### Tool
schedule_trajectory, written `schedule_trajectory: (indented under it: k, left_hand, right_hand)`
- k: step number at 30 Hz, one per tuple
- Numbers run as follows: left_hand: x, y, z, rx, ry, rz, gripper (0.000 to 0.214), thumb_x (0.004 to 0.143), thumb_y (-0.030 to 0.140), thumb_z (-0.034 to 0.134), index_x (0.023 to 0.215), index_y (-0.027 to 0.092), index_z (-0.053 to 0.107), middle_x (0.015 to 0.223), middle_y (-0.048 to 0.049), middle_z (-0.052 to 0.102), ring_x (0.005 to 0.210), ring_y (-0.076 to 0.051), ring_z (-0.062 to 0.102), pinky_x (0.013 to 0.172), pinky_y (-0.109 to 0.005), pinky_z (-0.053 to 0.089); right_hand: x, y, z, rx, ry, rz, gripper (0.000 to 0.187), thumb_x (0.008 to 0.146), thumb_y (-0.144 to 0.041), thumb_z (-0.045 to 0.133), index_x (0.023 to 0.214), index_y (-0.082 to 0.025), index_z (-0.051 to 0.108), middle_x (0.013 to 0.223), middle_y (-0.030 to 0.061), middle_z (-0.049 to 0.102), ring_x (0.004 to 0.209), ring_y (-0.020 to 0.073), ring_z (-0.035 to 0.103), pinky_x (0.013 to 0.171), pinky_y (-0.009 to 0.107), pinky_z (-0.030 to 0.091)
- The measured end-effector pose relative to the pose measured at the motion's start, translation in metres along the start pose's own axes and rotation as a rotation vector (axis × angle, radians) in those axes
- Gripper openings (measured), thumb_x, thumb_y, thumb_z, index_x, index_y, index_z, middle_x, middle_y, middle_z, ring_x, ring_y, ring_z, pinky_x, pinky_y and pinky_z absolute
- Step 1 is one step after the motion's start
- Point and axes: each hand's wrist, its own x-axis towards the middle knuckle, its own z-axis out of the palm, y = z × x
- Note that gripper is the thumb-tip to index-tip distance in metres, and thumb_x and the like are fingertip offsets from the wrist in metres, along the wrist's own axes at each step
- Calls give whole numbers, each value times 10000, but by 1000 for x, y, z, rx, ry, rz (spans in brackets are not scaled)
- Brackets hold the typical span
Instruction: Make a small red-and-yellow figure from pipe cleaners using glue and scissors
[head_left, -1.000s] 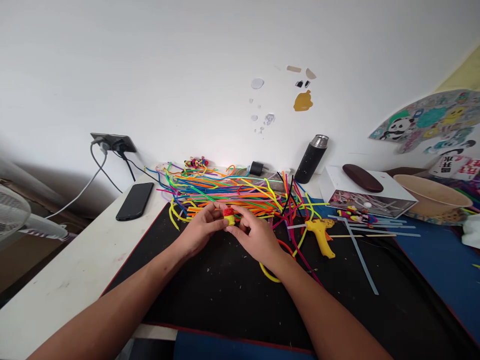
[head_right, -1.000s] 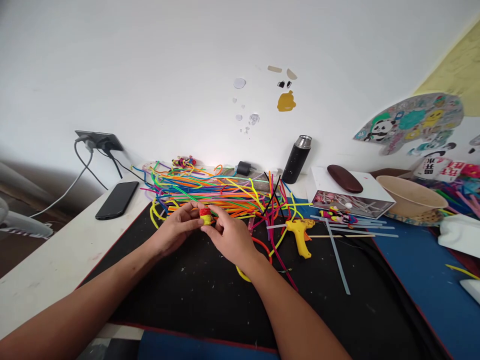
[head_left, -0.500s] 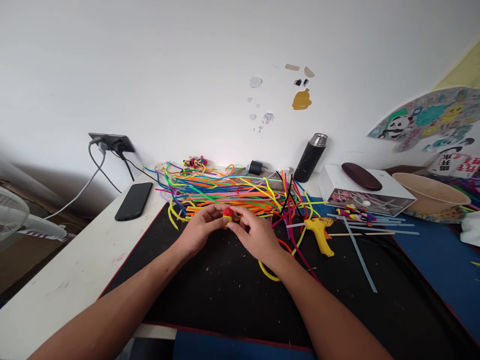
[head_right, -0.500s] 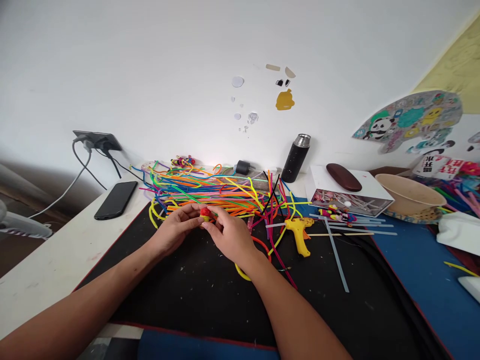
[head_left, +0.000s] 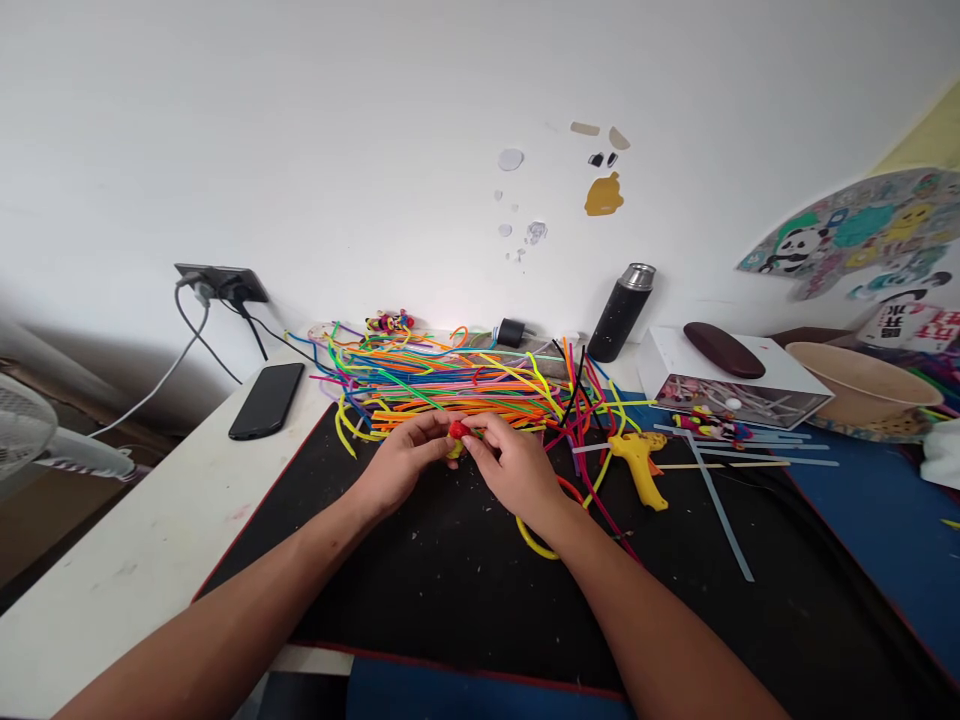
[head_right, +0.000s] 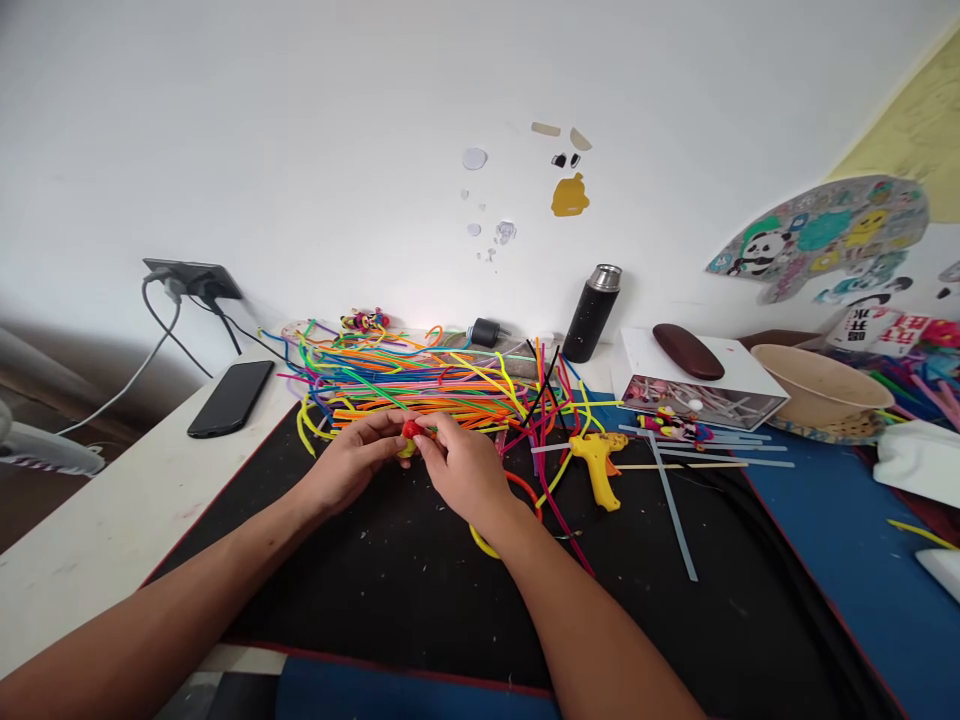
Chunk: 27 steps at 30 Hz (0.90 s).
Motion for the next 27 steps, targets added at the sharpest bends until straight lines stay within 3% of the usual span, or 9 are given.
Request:
schedule_trajectory:
  k: [8,14,21,27]
  left_hand:
    - [-1,-1,3,-107,48,-48,262,691,238,894,935,187,816,894,-54,744,752,-161,638,661,-271,522]
    - [0,-1,2,-127,21,-66,263,709,242,883,961,192,830,984,-82,784,767,-172,662,677,-292,516]
    - [-1,0,1,-207,0,-81,287,689,199,899,967,156,842,888,-80,785,726,-151,646,680,-265,522]
    - [1,-2,-1,-206,23,-97,326,653,199,925,966,144,848,901,-78,782,720,-141,638,661,-247,523]
  right_hand:
    - [1,-1,-1,7,-3,-8,262,1041,-377,525,1146,-212,700,619,-35,558,518,150,464,581,272,282]
    - [0,-4,-2,10,-2,-9,234,1025,-353,543,1124,-207,697,618,-41,534,526,147,460,585,266,290]
    - [0,-5,-2,54,12,-14,224,1021,-362,560,1111,-210,696,598,-62,463,535,148,458,579,261,293]
    - [-1,-3,0,39,9,-35,204,1021,-346,567,1118,-219,693,602,-57,510,536,151,489,591,261,312]
